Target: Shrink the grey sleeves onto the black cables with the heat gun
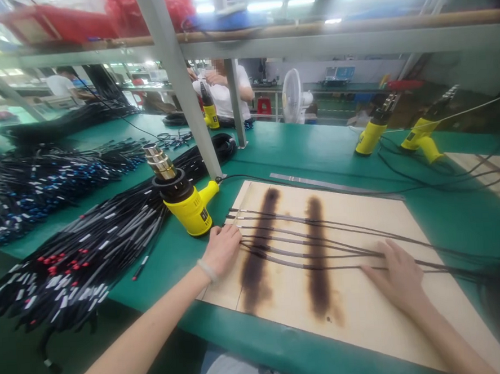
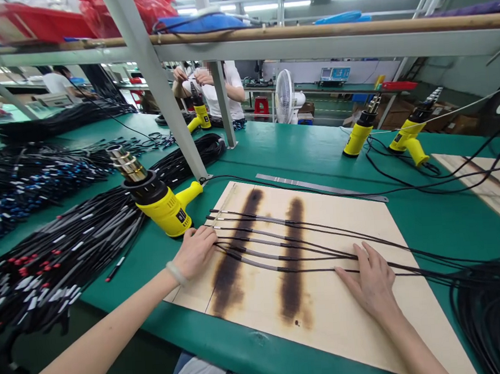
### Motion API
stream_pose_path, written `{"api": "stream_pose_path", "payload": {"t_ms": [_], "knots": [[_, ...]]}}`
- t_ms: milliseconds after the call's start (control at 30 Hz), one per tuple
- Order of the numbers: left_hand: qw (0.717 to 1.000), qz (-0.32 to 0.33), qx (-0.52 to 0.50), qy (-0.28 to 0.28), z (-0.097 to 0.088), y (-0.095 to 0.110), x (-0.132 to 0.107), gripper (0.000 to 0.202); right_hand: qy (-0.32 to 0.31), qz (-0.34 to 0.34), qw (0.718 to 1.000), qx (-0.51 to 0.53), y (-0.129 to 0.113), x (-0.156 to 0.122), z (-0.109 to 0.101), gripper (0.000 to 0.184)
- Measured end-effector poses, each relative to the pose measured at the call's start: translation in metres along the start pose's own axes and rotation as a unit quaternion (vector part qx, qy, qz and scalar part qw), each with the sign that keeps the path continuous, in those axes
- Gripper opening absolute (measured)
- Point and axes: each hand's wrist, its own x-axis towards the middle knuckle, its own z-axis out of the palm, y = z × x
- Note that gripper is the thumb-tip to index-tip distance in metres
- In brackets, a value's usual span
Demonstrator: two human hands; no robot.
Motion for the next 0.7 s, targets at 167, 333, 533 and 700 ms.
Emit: {"api": "stream_pose_path", "payload": {"t_ms": [167,333,533,700], "knots": [[1.0,-0.013,-0.005,0.02,-0.005,-0.002,0.011,0.01,-0.023,0.032,0.999,0.005,-0.005,0.014,0.003,0.069],[0.997,-0.018,0.04,-0.059,0.012,-0.004,0.028,0.019,-0.043,0.048,0.998,-0.002,-0.012,0.027,0.005,0.067],[0.997,-0.005,0.047,-0.068,0.018,-0.006,0.039,0.025,-0.05,0.048,0.997,-0.014,-0.008,0.036,0.022,0.067],[0.999,-0.037,0.024,-0.032,0.009,-0.006,0.04,0.021,-0.045,0.04,0.998,-0.025,-0.004,0.035,0.029,0.068]]}}
